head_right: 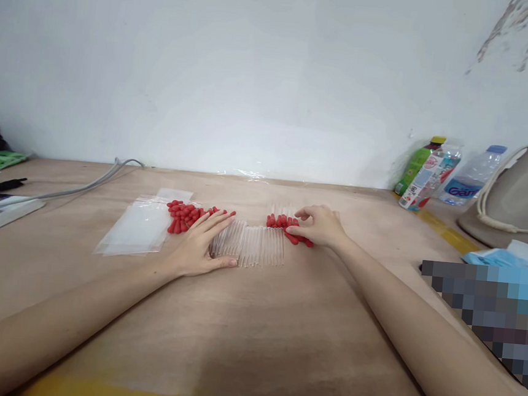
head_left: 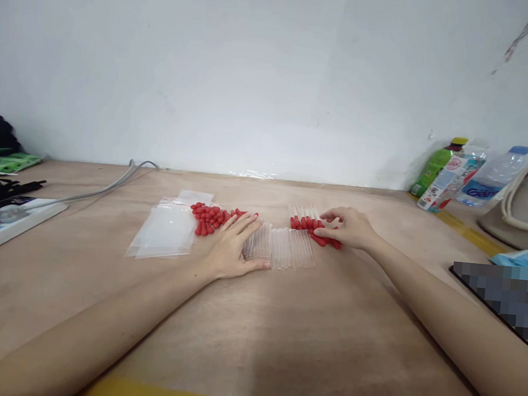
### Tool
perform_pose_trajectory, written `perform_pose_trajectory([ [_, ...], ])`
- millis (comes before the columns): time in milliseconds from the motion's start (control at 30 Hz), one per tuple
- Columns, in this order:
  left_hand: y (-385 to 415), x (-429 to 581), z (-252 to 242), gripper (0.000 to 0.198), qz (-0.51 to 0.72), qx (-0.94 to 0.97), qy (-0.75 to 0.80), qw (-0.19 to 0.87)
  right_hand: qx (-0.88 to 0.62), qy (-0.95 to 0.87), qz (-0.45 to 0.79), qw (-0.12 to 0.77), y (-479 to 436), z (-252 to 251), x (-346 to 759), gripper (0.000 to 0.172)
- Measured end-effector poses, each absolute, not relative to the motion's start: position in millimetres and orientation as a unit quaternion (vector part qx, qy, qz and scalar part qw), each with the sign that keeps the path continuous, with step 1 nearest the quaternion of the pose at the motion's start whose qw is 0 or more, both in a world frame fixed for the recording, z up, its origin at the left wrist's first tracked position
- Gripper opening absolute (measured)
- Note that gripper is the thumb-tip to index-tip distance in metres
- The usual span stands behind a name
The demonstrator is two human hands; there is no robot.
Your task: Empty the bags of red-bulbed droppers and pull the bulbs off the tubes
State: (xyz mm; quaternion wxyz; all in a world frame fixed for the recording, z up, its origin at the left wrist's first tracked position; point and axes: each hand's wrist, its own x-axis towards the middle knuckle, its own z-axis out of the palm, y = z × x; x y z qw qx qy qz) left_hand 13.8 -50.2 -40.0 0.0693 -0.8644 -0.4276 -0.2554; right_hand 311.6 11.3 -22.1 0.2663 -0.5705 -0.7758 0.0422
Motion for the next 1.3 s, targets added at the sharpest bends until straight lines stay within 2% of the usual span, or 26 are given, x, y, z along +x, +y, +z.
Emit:
perform_pose_trajectory([
  [100,-51.9,14.0,-38.7,0.100,-0.245,-0.856,-0.450,0.069,-0.566,-0.784,0.029,0.253,11.3,-21.8,308.5,0.034],
  [200,-52.1,14.0,-38.0,0.104,-0.233,-0.853,-0.463,0.067,-0.573,-0.774,0.056,0.263,11.2,-23.2,307.2,0.022],
  [400,-53.5,23.8,-38.4,0.105,-0.222,-0.860,-0.455,0.069,-0.589,-0.733,0.076,0.330,12.7,-26.8,305.8,0.020],
  [700,-53.2,38.8,-44.6,0.085,-0.254,-0.839,-0.473,0.092,-0.576,-0.660,-0.017,0.481,5.8,-22.9,298.6,0.020],
  [833,-54.3,38.1,-44.9,0.092,-0.268,-0.833,-0.474,0.097,-0.500,-0.658,-0.102,0.554,-13.3,-27.4,282.5,0.018],
  [933,-57.2,35.4,-43.6,0.095,-0.301,-0.825,-0.465,0.112,-0.445,-0.699,-0.133,0.544,-34.9,-38.4,268.6,0.015],
  [1000,-58.6,30.5,-42.5,0.086,-0.325,-0.819,-0.458,0.123,-0.398,-0.742,-0.135,0.523,-49.0,-45.5,261.4,0.013],
  [1133,-58.3,17.4,-39.7,0.055,-0.357,-0.825,-0.408,0.162,-0.322,-0.795,-0.117,0.500,-68.0,-51.1,253.2,0.013],
  [1300,-56.5,13.5,-38.5,0.025,-0.342,-0.866,-0.298,0.209,-0.263,-0.824,-0.068,0.497,-73.7,-49.2,249.9,0.017],
])
